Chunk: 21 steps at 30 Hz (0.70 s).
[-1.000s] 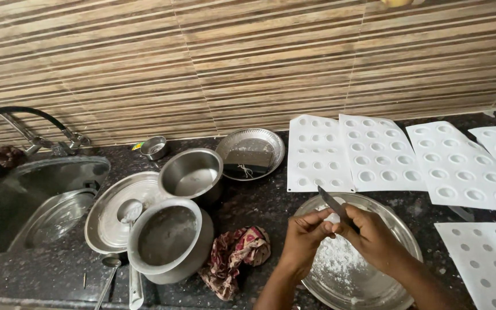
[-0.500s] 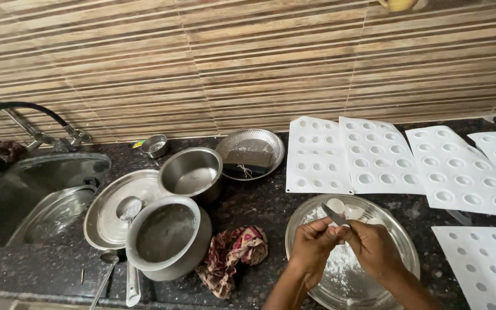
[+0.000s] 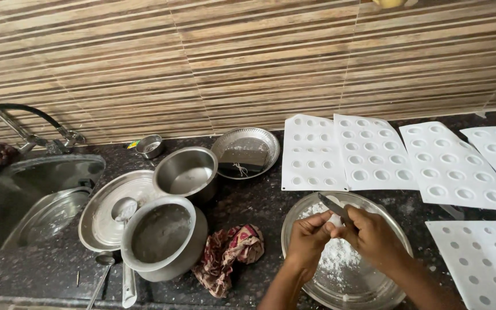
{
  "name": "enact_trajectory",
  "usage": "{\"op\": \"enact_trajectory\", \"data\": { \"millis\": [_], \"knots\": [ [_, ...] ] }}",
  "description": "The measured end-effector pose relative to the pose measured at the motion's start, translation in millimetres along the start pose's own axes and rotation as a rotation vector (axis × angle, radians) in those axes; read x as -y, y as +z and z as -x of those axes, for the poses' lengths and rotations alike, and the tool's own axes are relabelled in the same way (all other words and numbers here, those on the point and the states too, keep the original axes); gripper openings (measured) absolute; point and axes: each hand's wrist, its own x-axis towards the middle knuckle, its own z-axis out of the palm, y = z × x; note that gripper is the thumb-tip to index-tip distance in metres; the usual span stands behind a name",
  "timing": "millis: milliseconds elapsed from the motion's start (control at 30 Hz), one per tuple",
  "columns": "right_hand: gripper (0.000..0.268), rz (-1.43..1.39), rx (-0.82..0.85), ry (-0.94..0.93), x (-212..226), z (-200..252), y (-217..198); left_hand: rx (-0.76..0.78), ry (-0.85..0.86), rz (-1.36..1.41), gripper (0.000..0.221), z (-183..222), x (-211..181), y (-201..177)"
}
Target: Cutting small blocks of a white substance into pieces and scooping granular white material from a sack into a container.
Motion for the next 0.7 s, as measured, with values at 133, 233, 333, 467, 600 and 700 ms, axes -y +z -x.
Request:
{"op": "enact_trajectory", "data": {
  "millis": [133,233,333,467,600,700],
  "knots": [
    [0.041,-0.012,0.004,0.076,4,3,2,0.011,0.035,-0.010,0.022,2,-2,4],
    [0.038,-0.035,-0.054,0.031,14,5,1,0.021,0.011,-0.021,0.021,11,-21,19],
    [0.040,0.045,-0.100,0.003,20,5,1,0.022,-0.028,-0.013,0.022,13,-26,22],
    [0.046,0.206,-0.055,0.143,12,6,5,0.030,-0.024,0.081,0.021,3,-8,5],
    [0.062,0.160,-0.153,0.021,19,0,-5,0.030,-0.008,0.050,0.023,3,-16,8],
    [0.064,0.168,-0.223,-0.173,17,-2,-8,0.014,-0.058,-0.008,0.021,4,-26,12]
  ]
}}
